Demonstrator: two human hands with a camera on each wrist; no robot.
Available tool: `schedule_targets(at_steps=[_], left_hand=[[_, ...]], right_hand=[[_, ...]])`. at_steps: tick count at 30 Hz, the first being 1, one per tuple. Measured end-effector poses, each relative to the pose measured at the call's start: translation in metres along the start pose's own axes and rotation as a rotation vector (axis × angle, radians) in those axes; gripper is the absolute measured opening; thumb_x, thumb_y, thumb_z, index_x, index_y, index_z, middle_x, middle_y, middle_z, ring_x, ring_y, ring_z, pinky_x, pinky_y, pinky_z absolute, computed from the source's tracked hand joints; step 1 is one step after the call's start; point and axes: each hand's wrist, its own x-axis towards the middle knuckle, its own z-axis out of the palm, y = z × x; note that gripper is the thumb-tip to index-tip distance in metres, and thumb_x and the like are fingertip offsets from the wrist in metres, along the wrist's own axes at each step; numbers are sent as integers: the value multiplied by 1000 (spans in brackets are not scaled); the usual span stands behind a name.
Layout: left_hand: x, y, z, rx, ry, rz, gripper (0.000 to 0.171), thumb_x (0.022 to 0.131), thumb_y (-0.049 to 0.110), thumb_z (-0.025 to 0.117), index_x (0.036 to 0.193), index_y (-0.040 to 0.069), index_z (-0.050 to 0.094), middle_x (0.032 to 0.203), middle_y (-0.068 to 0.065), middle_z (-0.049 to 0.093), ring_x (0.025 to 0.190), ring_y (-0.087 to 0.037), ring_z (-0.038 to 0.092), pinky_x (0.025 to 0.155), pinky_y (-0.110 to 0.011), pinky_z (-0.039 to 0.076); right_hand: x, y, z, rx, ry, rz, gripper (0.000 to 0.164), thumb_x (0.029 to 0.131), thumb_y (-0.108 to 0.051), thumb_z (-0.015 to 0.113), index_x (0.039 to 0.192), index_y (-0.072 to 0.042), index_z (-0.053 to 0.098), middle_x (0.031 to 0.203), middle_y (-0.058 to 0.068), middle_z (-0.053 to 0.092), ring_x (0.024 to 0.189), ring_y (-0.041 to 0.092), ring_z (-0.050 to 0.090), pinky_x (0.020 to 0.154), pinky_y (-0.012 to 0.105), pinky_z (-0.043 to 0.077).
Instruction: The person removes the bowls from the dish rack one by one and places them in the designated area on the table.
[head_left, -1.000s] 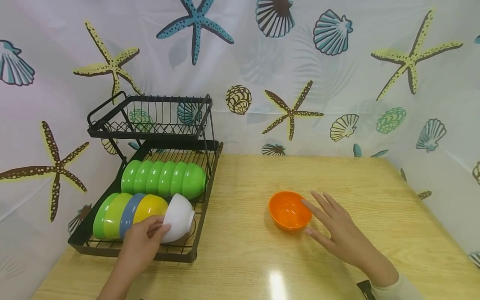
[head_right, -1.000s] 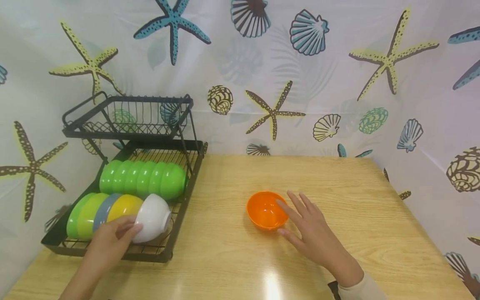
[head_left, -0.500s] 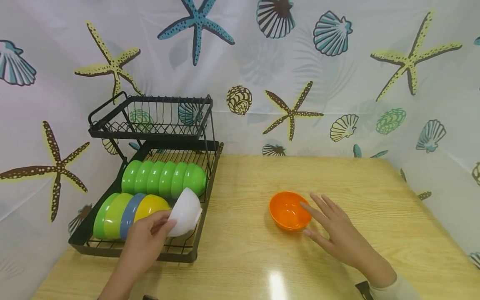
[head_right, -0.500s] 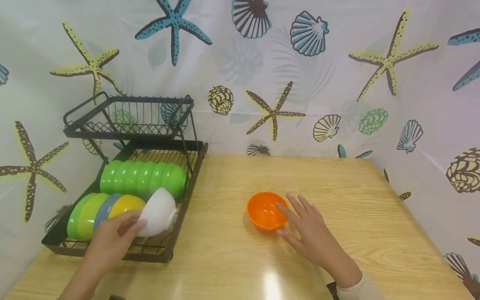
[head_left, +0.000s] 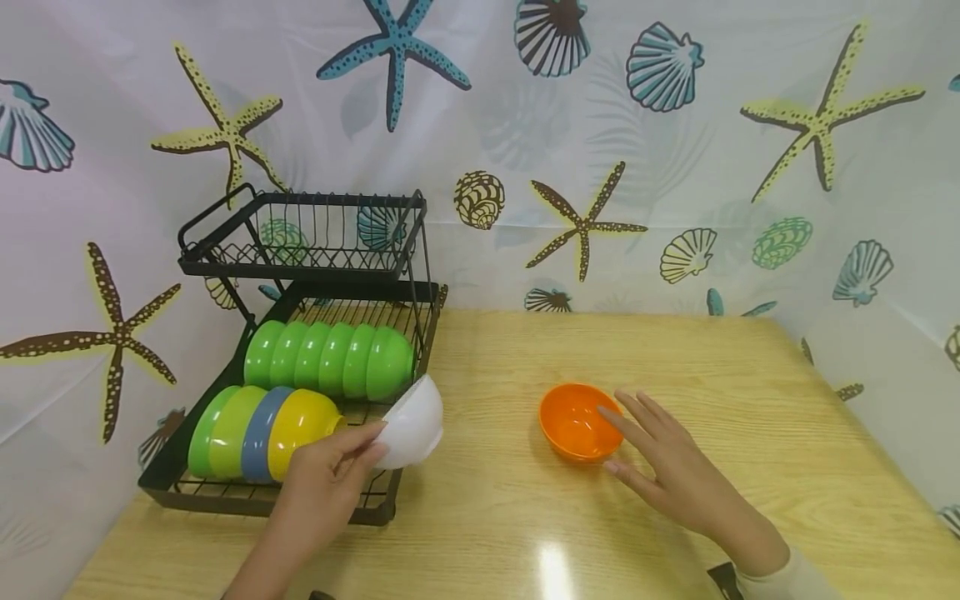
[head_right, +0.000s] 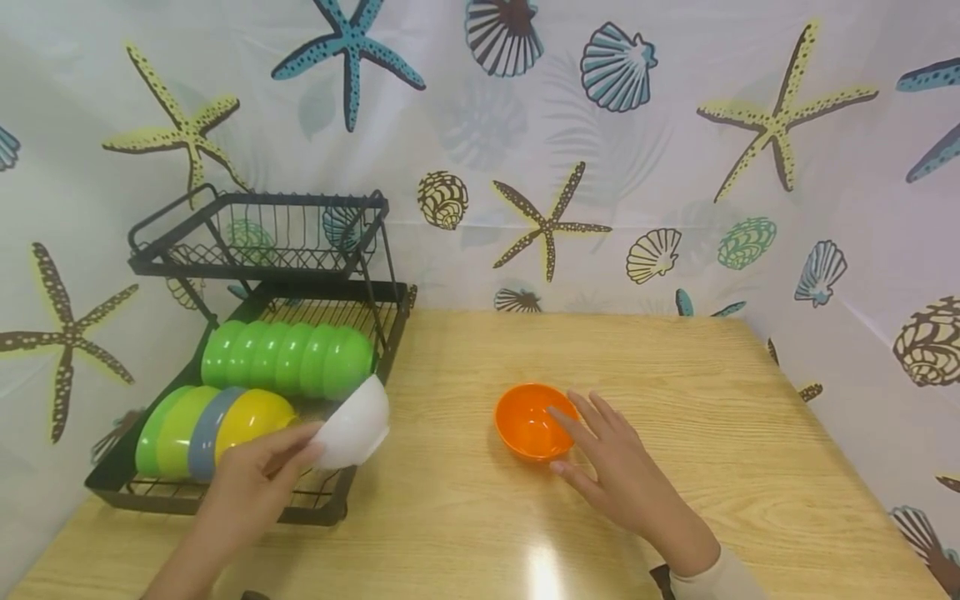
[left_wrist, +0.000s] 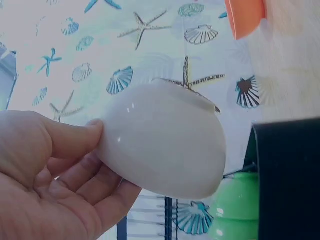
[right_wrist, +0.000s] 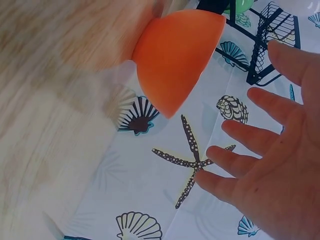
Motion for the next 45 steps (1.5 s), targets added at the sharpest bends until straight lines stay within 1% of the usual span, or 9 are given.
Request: schedule_targets(at_steps=[4,8,13,20,30,33,36,39,45], left_hand=[[-1,2,11,69,36,191,26,78,-6,73,104,1,73,102,-12,72,93,-22,69,79,-33,58],[3,5,21,95,47,368,31,73,-9,76,101,5,75,97,-7,73,89,-19,70,78,-30,58],[7,12,31,122,23,506,33,71,-9,77,99,8,75,94,-4,74,85,-16,70,76,-28,58],[11,20,47,71,-105,561,26,77,-5,74,99,7,74,92,-3,73,82,-13,68,75,-22,57],[17,21,64,65,-145,651,23,75,-6,75,94,7,75,89,-2,72,82,-14,66,78,-21,56],[19,20,68,73,-157,673,24,73,-7,76,93,7,75,90,-2,72,84,-15,67,81,-20,55],[21,22,71,87,-173,689,26,72,-8,75,93,7,75,90,-2,72,85,-14,67,82,-18,54],[21,23,74,111,-185,699,27,72,-9,75,94,8,76,90,-2,72,85,-14,66,82,-18,54],[23,25,80,135,-191,736,27,73,-9,74,94,8,76,92,-3,71,86,-14,66,83,-20,54]], right_hand=[[1,0,2,14,-3,-5,62,88,-27,70,144,-16,45,153,15,33,136,48,27,97,73,31],[2,0,3,33,-6,-18,64,87,-26,71,145,-18,43,153,13,32,137,48,27,100,71,31],[5,-1,5,49,1,-57,64,88,-25,71,145,-17,43,152,15,34,137,44,28,101,69,32],[6,-6,2,55,1,-69,66,88,-26,71,146,-19,41,153,7,34,139,36,29,104,62,35],[6,-17,-2,40,15,-134,69,86,-26,72,146,-19,40,151,6,37,136,29,36,104,52,41],[5,-20,-2,49,27,-156,69,86,-26,73,146,-18,41,150,6,38,136,28,36,111,40,36],[5,-22,-2,71,51,-196,68,85,-26,73,145,-16,42,149,7,39,136,27,36,116,27,24],[6,-24,-2,93,98,-269,61,89,-30,69,143,-13,46,147,9,42,133,25,40,115,19,20],[8,-28,0,114,208,-399,50,98,-40,49,135,-7,54,138,13,51,121,24,51,108,13,31]])
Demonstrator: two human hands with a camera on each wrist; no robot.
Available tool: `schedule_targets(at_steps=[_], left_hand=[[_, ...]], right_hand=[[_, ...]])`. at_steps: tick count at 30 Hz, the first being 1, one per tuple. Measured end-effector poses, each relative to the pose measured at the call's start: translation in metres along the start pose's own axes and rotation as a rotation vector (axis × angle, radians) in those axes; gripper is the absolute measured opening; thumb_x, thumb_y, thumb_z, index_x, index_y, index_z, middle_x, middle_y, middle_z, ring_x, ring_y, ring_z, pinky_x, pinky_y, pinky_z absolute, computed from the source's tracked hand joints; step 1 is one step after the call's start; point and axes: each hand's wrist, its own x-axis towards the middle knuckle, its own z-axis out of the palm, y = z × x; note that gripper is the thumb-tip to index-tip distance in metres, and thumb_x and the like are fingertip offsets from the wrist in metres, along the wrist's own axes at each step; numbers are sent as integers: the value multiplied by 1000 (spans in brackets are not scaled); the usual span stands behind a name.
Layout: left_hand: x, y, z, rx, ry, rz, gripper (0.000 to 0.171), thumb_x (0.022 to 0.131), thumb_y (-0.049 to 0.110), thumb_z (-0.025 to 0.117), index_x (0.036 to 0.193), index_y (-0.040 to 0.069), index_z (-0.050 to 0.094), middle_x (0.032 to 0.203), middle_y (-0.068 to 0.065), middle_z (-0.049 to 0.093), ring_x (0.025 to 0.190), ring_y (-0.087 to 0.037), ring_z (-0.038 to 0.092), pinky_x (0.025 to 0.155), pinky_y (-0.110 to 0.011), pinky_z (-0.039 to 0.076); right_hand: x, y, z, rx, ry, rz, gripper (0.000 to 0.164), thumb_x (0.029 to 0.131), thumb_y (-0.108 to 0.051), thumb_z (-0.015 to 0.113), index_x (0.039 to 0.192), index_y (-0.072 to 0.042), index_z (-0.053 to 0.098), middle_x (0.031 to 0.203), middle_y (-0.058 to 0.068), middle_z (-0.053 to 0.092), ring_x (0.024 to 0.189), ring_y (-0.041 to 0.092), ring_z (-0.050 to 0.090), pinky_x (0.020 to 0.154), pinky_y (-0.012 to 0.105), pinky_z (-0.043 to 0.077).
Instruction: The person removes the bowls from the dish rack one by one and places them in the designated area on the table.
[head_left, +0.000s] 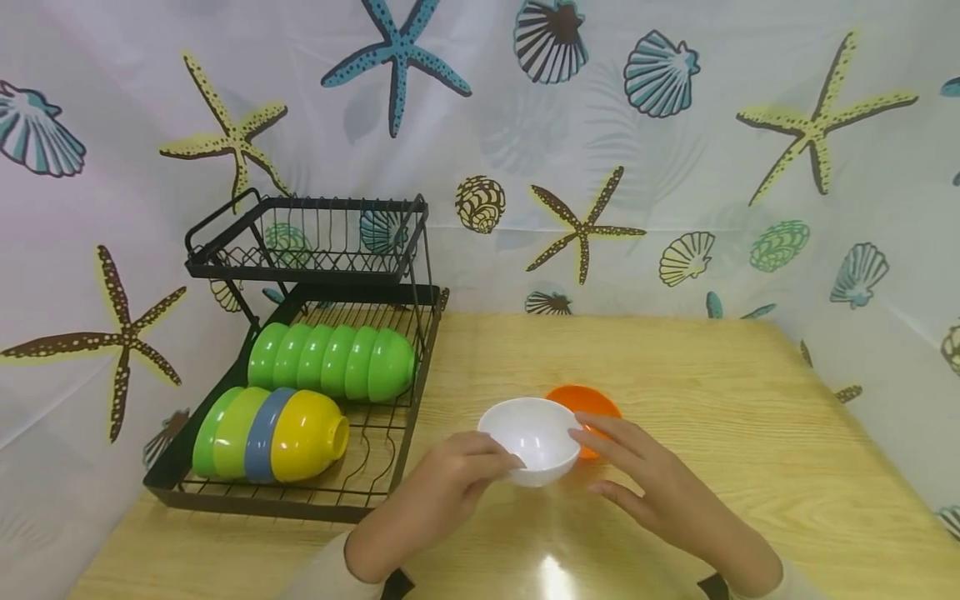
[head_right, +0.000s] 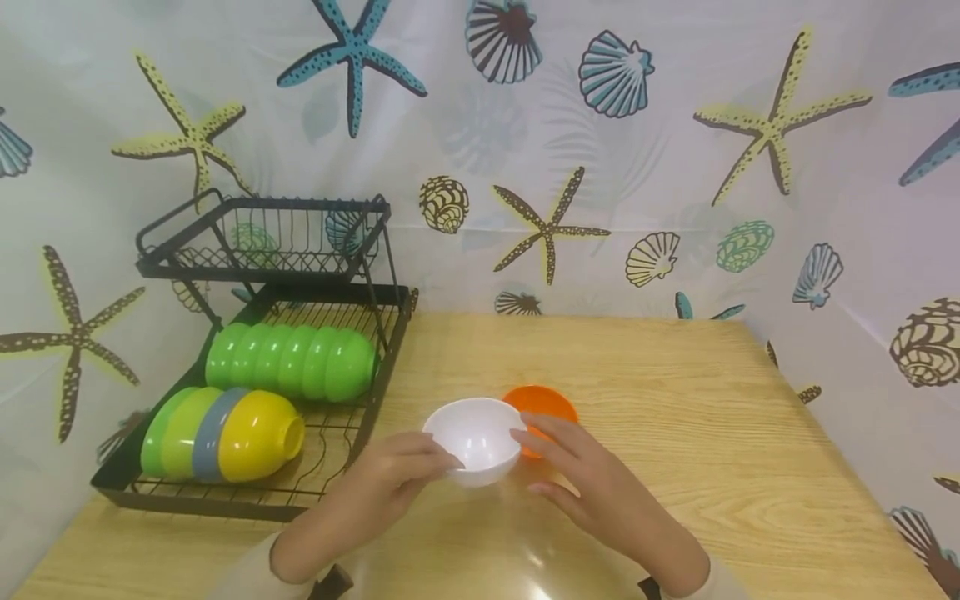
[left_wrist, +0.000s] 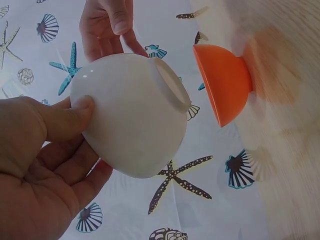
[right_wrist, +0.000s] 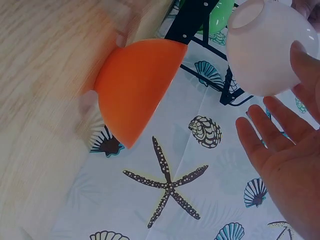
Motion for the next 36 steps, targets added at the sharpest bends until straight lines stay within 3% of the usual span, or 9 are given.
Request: schedule_targets(at_steps=[11,16,21,28,36], left_hand=[[10,5,9,32,-14,79,28,74,-10,73,95,9,76,90,-1,71,85,-12,66,84,-15,52],[13,7,11,27,-15,118,26,77,-9,73,95,9,76,89,0,70,85,-11,65,85,-14,51],[14,7,11,19,-47,128,24,77,-6,74,95,10,77,90,0,70,85,-11,64,84,-11,49],[13,7,8,-11,-156,81,23,79,-1,74,97,13,77,89,0,70,82,-9,62,80,-7,47],[11,6,6,11,-151,117,19,82,6,74,100,13,76,90,1,70,82,-7,61,81,-8,47]], right_hand=[[5,-2,5,28,160,-97,34,97,-31,54,114,-5,69,114,9,67,108,27,58,105,18,39],[4,-2,7,25,202,-149,29,98,-27,53,102,-5,72,102,7,70,96,26,64,97,17,46],[3,-2,6,14,202,-183,28,98,-26,53,94,-5,72,93,5,71,85,24,67,86,18,52],[2,-4,6,57,164,-215,23,97,-24,55,86,-9,68,86,0,68,76,17,64,76,16,54],[6,-6,5,66,155,-229,23,97,-23,55,84,-10,67,85,-1,67,76,16,64,76,16,54]])
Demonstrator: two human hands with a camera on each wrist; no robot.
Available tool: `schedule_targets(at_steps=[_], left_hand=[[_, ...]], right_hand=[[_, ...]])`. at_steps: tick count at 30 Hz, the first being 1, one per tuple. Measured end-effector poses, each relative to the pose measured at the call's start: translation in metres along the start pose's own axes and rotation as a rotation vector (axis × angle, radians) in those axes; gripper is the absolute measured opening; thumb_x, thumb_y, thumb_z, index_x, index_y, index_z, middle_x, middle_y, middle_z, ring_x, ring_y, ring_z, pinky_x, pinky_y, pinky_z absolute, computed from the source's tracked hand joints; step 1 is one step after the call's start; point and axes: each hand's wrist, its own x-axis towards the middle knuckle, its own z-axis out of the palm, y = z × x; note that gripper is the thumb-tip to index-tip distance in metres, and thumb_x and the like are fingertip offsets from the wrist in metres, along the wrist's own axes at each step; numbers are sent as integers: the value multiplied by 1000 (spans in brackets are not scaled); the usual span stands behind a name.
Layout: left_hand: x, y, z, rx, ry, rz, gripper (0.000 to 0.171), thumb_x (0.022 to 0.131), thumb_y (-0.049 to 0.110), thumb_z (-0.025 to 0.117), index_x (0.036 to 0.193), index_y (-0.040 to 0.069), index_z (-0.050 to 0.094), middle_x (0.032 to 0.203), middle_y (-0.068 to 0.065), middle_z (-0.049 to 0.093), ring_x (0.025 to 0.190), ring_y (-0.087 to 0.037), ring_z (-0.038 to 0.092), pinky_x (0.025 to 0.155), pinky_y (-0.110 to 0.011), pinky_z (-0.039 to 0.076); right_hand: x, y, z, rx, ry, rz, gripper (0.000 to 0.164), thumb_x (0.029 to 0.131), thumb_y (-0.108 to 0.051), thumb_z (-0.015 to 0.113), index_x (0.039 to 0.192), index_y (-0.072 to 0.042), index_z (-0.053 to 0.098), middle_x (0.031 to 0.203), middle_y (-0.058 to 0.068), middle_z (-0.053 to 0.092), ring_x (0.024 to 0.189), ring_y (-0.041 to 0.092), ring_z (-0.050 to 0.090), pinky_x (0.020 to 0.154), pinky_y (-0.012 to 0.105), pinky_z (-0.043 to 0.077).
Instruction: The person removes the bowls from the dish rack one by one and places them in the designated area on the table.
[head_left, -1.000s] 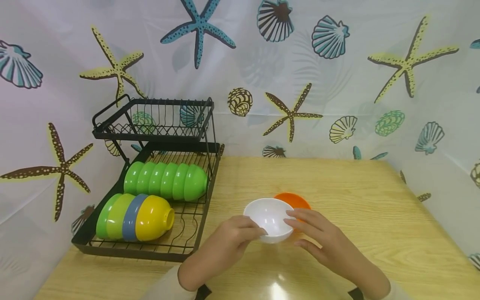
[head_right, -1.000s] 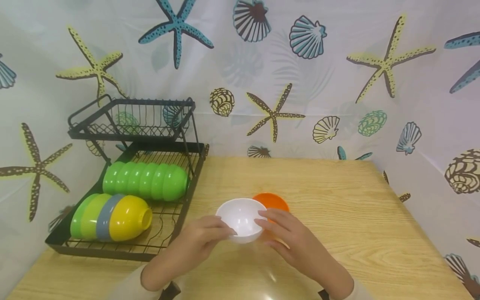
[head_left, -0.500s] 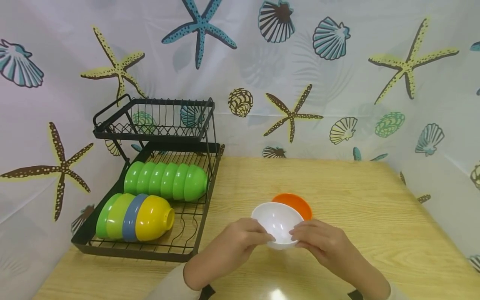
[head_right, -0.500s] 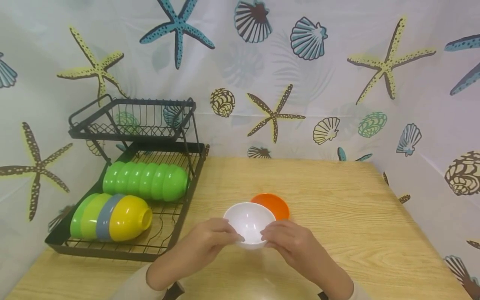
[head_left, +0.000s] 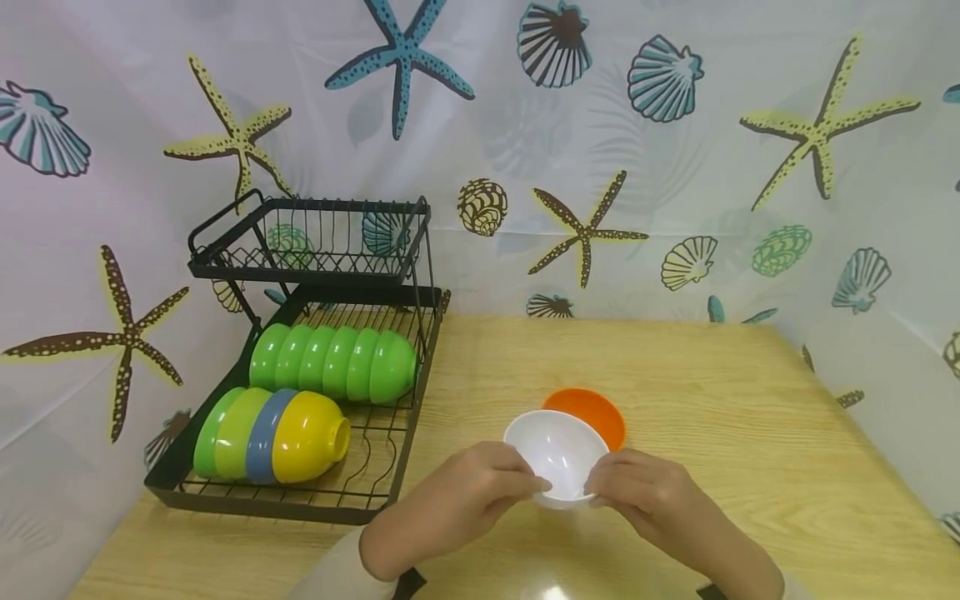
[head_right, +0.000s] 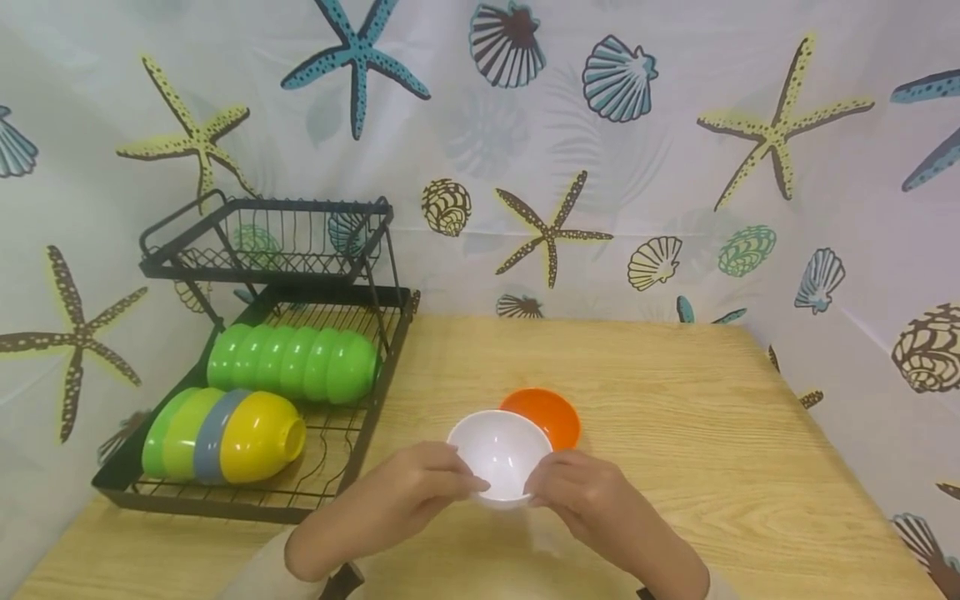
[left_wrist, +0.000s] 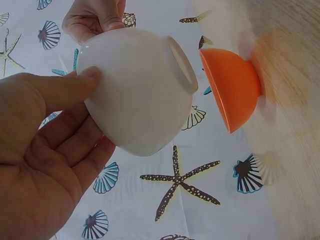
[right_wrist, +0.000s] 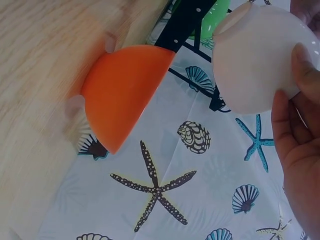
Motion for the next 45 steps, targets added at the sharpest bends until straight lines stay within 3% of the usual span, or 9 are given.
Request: schedule_targets(at_steps=[7,14,19,26,27,31,34,40,45], left_hand=[[-5,-3,-3,-21,55,7,25,86,13,73,111,12,72,101,0,68,89,-8,63,84,-10,49],[-13,-7,-12,-77,132,-148,49,92,22,66,139,18,52,130,-2,58,117,-15,57,97,-23,48],[-21,-14,-20,-73,155,-209,53,93,22,64,142,16,47,140,-1,50,125,-16,51,101,-30,46],[-35,-23,-30,-81,130,-337,54,94,23,64,144,19,45,143,2,46,129,-16,47,104,-34,45],[-37,-24,-31,-77,127,-352,54,94,23,63,144,20,44,143,2,46,129,-16,47,104,-34,44],[-42,-26,-36,-56,122,-399,55,94,25,63,145,23,43,143,3,46,129,-17,47,104,-36,44],[-45,-26,-37,-45,123,-421,53,94,27,63,144,20,45,143,0,47,129,-18,48,104,-37,44],[-46,-26,-38,-38,111,-468,54,95,31,61,143,14,44,140,0,52,128,-17,48,106,-38,42],[-47,-24,-40,-61,98,-500,55,96,32,59,146,15,41,140,0,51,128,-17,49,105,-39,42]], right_hand=[[2,1,1,-31,-8,4,24,98,-24,53,83,-11,67,86,-2,67,77,15,64,76,15,54],[-1,3,-1,-135,8,69,30,98,-29,52,81,-12,68,84,-4,68,77,15,65,75,15,54],[-4,8,-2,-227,-6,166,38,99,-35,46,82,-11,68,83,-3,68,78,16,65,72,17,55],[-9,20,0,-324,-40,225,42,99,-35,41,80,-10,68,81,-2,69,77,16,65,67,23,57],[-10,21,0,-331,-54,244,41,98,-35,42,80,-9,69,81,-2,69,77,15,65,66,23,57],[-12,23,0,-351,-111,335,6,84,-13,72,80,-8,70,80,0,70,77,16,65,65,27,58],[-13,24,1,-368,-152,399,22,65,6,80,80,-7,71,79,1,70,76,16,65,65,29,58],[-13,27,6,-351,-230,513,21,68,9,79,80,-7,73,82,3,71,79,18,67,69,31,59],[-13,28,8,-336,-286,551,17,70,8,77,81,-5,73,82,6,72,80,21,68,70,32,59]])
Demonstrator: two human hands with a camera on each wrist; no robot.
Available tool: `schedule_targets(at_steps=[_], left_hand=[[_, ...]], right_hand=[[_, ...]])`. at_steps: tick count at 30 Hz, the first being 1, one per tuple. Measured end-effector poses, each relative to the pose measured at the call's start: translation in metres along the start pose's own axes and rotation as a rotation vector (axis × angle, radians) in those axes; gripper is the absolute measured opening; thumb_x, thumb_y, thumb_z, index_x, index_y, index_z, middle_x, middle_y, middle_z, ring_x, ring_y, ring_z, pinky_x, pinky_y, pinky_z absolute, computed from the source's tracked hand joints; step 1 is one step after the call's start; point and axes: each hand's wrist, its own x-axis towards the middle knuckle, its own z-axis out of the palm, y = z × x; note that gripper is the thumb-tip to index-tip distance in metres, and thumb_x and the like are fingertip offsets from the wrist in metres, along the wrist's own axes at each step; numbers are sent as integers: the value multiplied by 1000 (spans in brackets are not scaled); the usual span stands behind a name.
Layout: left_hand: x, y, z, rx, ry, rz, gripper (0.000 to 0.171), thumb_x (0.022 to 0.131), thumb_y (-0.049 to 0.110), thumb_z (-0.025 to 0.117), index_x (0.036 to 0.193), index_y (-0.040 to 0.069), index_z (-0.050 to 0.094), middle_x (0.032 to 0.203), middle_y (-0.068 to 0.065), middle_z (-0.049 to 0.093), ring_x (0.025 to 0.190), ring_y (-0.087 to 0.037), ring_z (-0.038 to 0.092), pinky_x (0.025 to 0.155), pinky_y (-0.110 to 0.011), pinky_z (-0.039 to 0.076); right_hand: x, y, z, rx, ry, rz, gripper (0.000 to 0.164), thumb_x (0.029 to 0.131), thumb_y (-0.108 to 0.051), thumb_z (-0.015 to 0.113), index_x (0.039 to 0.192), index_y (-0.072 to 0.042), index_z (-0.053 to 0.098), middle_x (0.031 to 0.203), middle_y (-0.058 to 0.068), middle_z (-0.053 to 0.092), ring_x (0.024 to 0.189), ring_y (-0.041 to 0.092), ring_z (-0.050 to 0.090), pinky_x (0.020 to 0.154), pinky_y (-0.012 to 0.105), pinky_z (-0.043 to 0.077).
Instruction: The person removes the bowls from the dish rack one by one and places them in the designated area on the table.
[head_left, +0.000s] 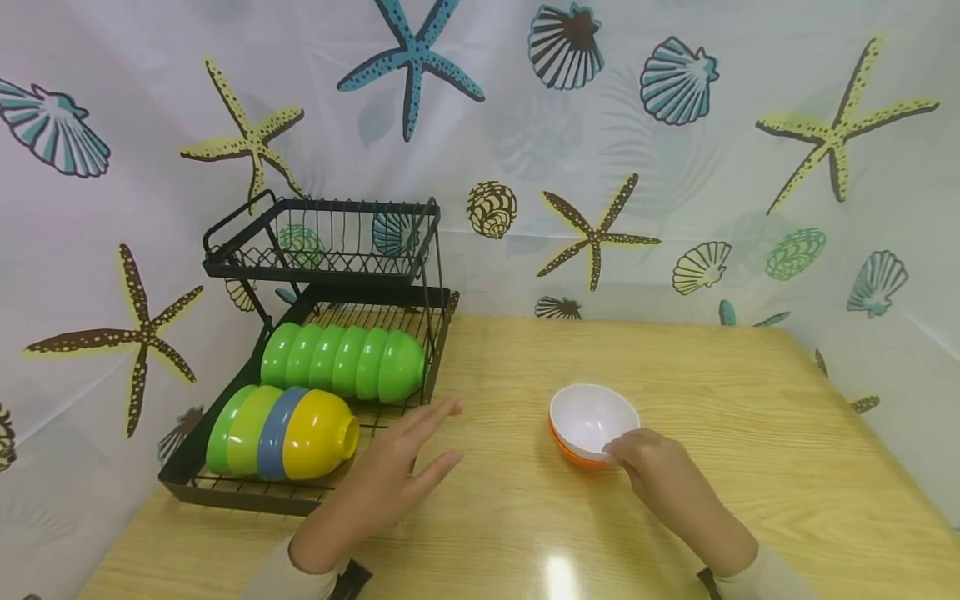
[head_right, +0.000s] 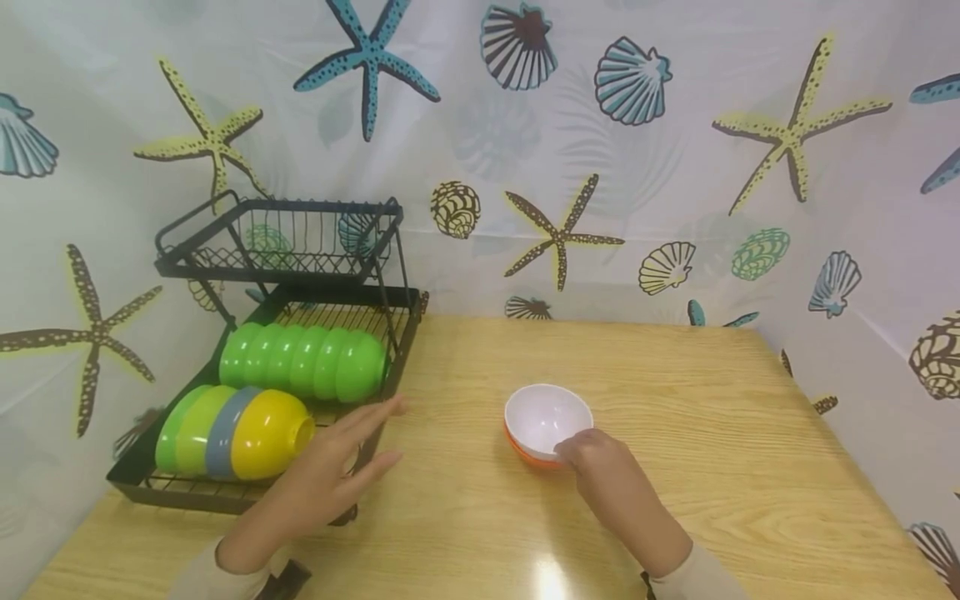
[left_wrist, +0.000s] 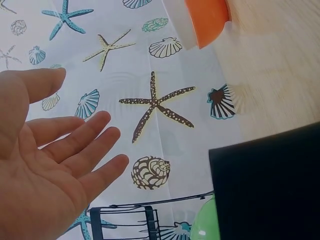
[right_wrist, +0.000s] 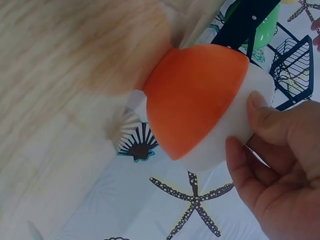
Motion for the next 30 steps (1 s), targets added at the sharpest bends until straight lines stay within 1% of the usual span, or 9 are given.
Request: schedule_targets(at_steps=[7,12,20,25,30], left_hand=[[-2,-1,1,22,2,13,57,95,34,59,146,16,40,144,-2,47,129,-18,49,104,-39,43],[-2,-2,0,35,4,19,58,94,31,62,146,15,41,143,-1,49,128,-18,50,104,-38,44],[-3,-5,-3,50,0,31,59,93,29,63,146,14,41,139,-2,52,128,-18,50,104,-39,44],[-4,-5,-2,43,-2,50,59,93,27,64,146,11,41,138,-2,53,128,-19,49,105,-38,43],[-4,-5,0,49,-7,46,59,93,28,64,145,11,42,137,-1,54,128,-18,49,105,-38,43]], right_hand=[[-2,2,3,-4,-45,-2,17,72,7,76,83,-6,75,84,5,72,82,22,69,72,32,59],[-1,2,5,-13,-54,-12,18,72,7,76,84,-6,74,86,4,72,85,22,69,73,33,59],[1,1,7,-2,-81,19,15,75,3,76,86,-6,75,86,4,72,86,21,67,75,34,58],[1,0,5,5,-98,29,14,75,3,76,86,-6,75,85,4,72,85,22,67,75,35,58],[1,-1,3,14,-104,29,14,76,3,75,87,-6,75,86,3,72,86,21,67,76,35,58]])
